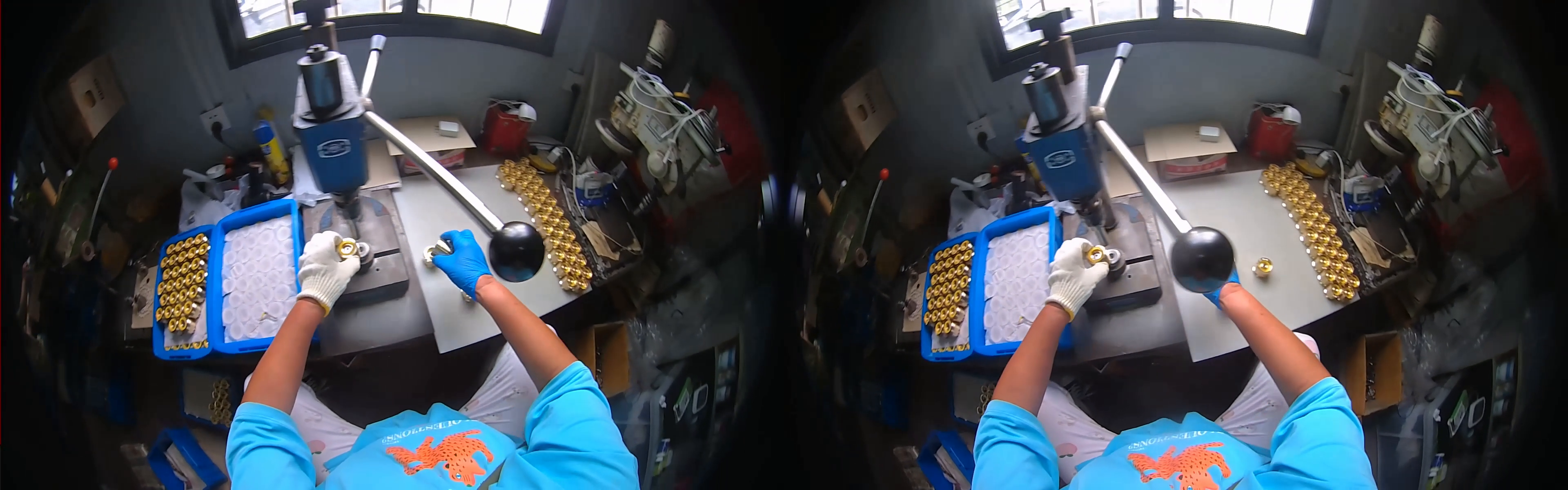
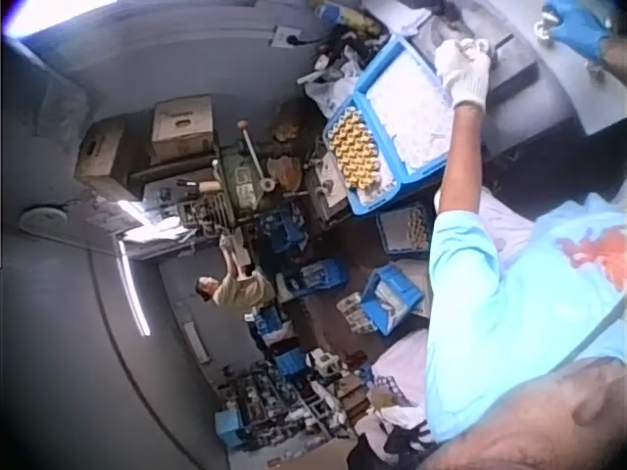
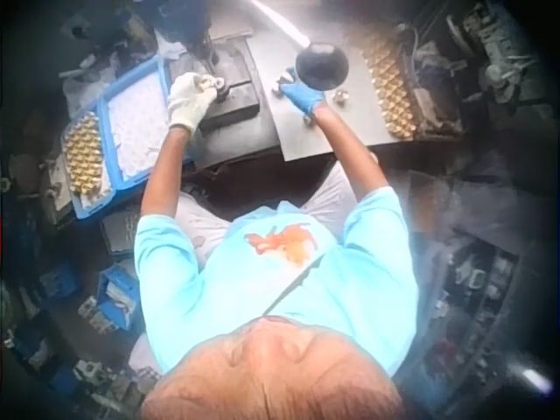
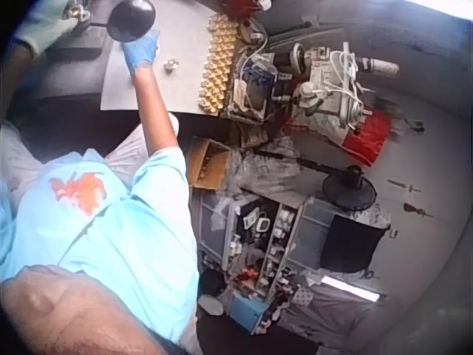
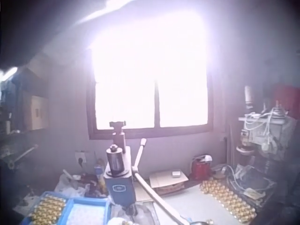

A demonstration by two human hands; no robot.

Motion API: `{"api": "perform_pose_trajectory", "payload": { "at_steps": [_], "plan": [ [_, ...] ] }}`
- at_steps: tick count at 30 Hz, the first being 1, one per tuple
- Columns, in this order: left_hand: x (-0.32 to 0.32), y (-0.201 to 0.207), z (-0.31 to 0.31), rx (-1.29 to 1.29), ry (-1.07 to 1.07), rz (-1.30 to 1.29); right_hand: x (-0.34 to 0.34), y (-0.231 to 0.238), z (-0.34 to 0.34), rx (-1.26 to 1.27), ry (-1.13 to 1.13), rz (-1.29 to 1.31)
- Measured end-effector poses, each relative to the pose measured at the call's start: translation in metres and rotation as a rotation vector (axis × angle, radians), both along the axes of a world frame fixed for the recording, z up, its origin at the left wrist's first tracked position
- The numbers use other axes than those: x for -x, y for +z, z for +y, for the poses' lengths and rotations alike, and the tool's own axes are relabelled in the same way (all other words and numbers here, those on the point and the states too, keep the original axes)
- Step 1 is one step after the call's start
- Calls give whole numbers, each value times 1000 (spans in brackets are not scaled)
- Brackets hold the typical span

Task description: The person assembles or shapes brass metal components by hand, operating a hand-lever press.

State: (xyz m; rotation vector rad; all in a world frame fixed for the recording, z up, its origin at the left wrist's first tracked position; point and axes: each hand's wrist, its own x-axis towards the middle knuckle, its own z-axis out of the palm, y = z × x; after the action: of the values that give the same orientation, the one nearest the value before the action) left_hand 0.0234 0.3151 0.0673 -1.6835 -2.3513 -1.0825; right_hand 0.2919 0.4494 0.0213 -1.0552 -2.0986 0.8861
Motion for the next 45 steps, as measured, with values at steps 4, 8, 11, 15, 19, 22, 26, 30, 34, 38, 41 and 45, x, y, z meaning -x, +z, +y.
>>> {"api": "perform_pose_trajectory", "payload": {
  "at_steps": [4,8,11,15,19,22,26,30,34,38,41,45],
  "plan": [
    [-13,2,20,57,10,58,-118,-40,29,10,-179,-369],
    [-6,-16,27,3,14,103,-156,-69,37,144,-343,-717],
    [-18,-3,27,71,-9,53,-177,-98,45,149,-423,-737],
    [0,11,-26,36,-5,62,-146,-57,19,66,-422,-688],
    [39,26,-93,-146,75,129,-140,10,24,6,-301,-400],
    [102,29,-158,-186,320,200,-116,108,15,303,64,512],
    [201,2,-274,-35,803,253,-26,262,-96,-171,266,489],
    [249,-2,-324,289,937,186,-29,269,-123,-48,107,38],
    [264,6,-321,478,842,65,14,206,-132,30,-32,-213],
    [280,-1,-323,495,796,6,68,123,-82,393,-170,87],
    [285,-3,-315,432,743,15,77,49,-28,88,-205,235],
    [283,-12,-330,311,749,32,109,25,-12,32,-229,311]
  ]
}}
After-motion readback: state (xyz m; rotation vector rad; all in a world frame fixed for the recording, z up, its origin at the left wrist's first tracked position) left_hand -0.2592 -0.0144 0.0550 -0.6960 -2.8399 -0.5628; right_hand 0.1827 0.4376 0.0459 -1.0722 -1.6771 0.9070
